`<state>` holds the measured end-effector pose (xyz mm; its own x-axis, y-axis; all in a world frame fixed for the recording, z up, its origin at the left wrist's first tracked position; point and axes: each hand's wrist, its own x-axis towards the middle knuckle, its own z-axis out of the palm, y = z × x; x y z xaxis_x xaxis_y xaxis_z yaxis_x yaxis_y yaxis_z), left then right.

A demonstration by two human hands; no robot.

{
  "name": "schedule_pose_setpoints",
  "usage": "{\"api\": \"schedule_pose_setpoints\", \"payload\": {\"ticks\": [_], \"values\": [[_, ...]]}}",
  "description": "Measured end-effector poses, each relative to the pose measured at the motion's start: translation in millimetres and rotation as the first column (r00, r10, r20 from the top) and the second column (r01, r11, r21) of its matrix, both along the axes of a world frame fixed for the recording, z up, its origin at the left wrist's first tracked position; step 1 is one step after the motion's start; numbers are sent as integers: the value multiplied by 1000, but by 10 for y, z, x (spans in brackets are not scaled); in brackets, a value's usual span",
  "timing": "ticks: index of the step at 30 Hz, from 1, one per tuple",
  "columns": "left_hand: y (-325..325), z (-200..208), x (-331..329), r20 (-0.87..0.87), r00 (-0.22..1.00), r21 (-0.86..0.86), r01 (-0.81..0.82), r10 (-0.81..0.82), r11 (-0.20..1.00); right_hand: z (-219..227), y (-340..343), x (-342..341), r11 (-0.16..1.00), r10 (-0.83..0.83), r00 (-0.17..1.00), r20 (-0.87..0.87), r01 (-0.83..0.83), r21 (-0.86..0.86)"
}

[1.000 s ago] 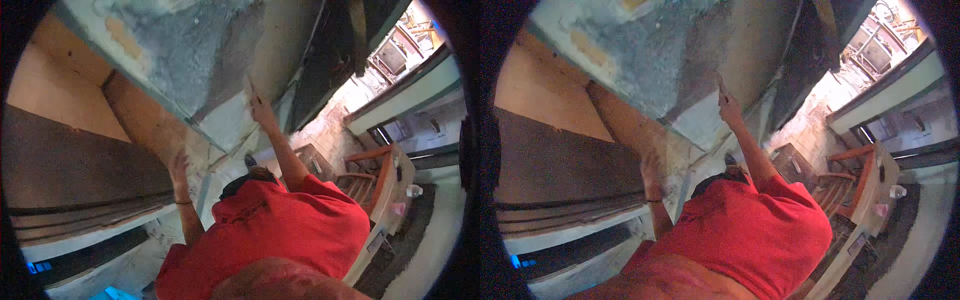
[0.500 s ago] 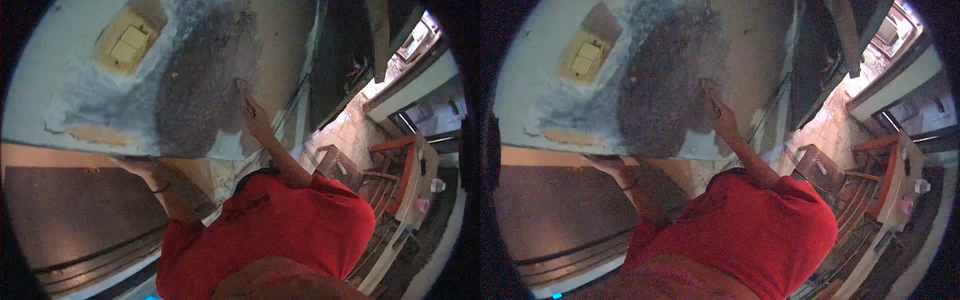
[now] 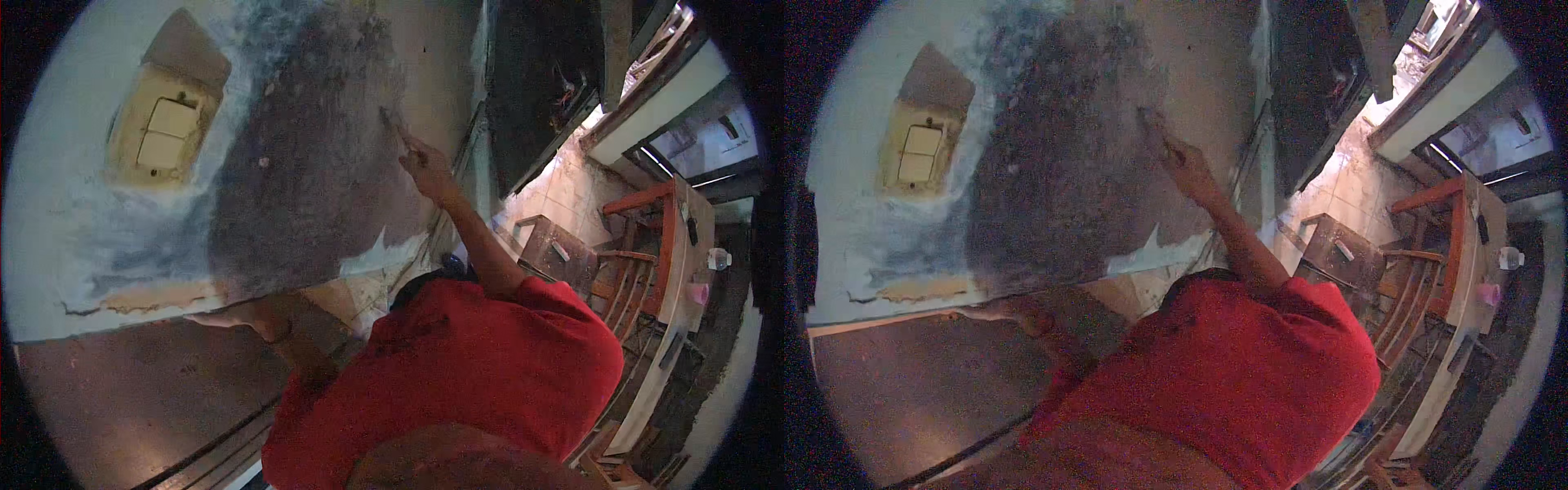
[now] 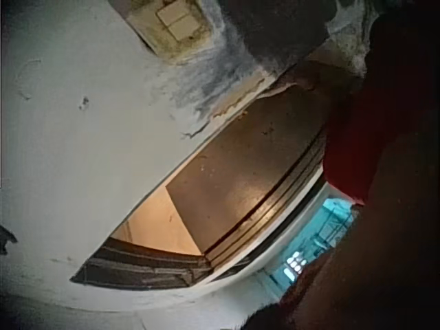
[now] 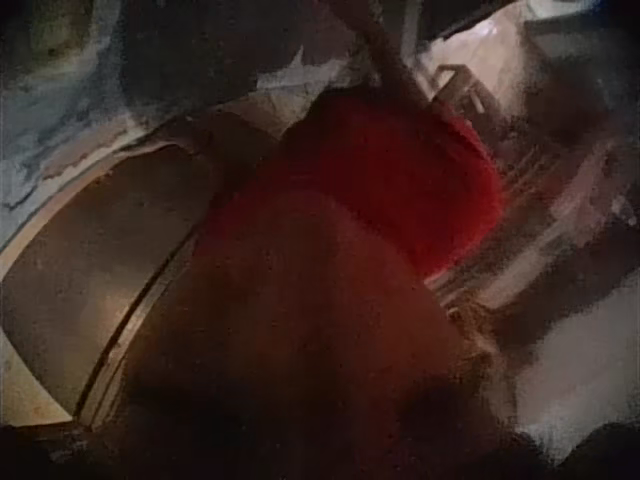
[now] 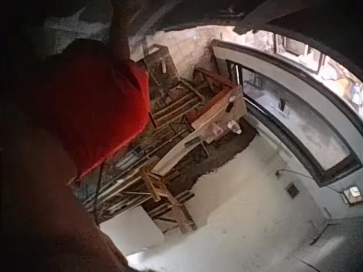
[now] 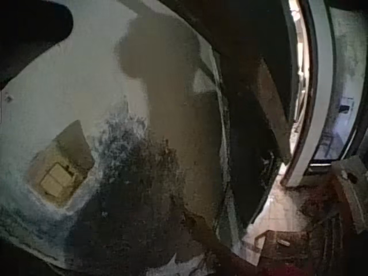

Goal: The person applies wall filler around a light switch with a putty knife, smoothing the filler into place.

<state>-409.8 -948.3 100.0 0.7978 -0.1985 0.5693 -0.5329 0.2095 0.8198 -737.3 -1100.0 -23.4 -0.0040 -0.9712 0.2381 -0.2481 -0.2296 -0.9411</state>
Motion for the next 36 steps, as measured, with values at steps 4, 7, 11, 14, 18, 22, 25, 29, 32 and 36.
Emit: {"api": "schedule_pose_setpoints", "payload": {"ticks": [4,7,11,14,18,22,25,29,32,36], "values": [[-86,44,70,22,1000,18,3,-3,1000,-102,-189,-81,986,46,997,-68,-34,161],[-132,34,109,47,999,-12,17,-17,1000,-68,-96,-43,986,67,996,67,-56,-157],[-62,43,79,64,998,14,1,-2,1000,213,-15,-187,957,77,985,152,-116,264],[-153,38,90,85,996,-11,19,-18,1000,165,-107,-160,982,98,979,181,-124,140],[-50,74,127,111,994,-3,6,-6,1000,21,-13,-84,983,45,969,243,-86,163],[-74,11,139,131,991,-8,8,-7,1000,348,-33,-228,907,123,983,135,-167,386],[-72,53,57,160,987,3,16,-16,1000,156,38,-177,978,173,975,140,-187,88],[-161,45,97,178,984,-4,34,-32,999,-23,-95,-139,995,79,977,199,-90,45],[-107,95,168,193,981,-6,32,-30,999,-27,-60,-124,958,134,965,227,-184,218],[-106,6,47,214,976,-13,45,-41,999,-15,-51,-105,993,71,978,197,-87,74]]}}
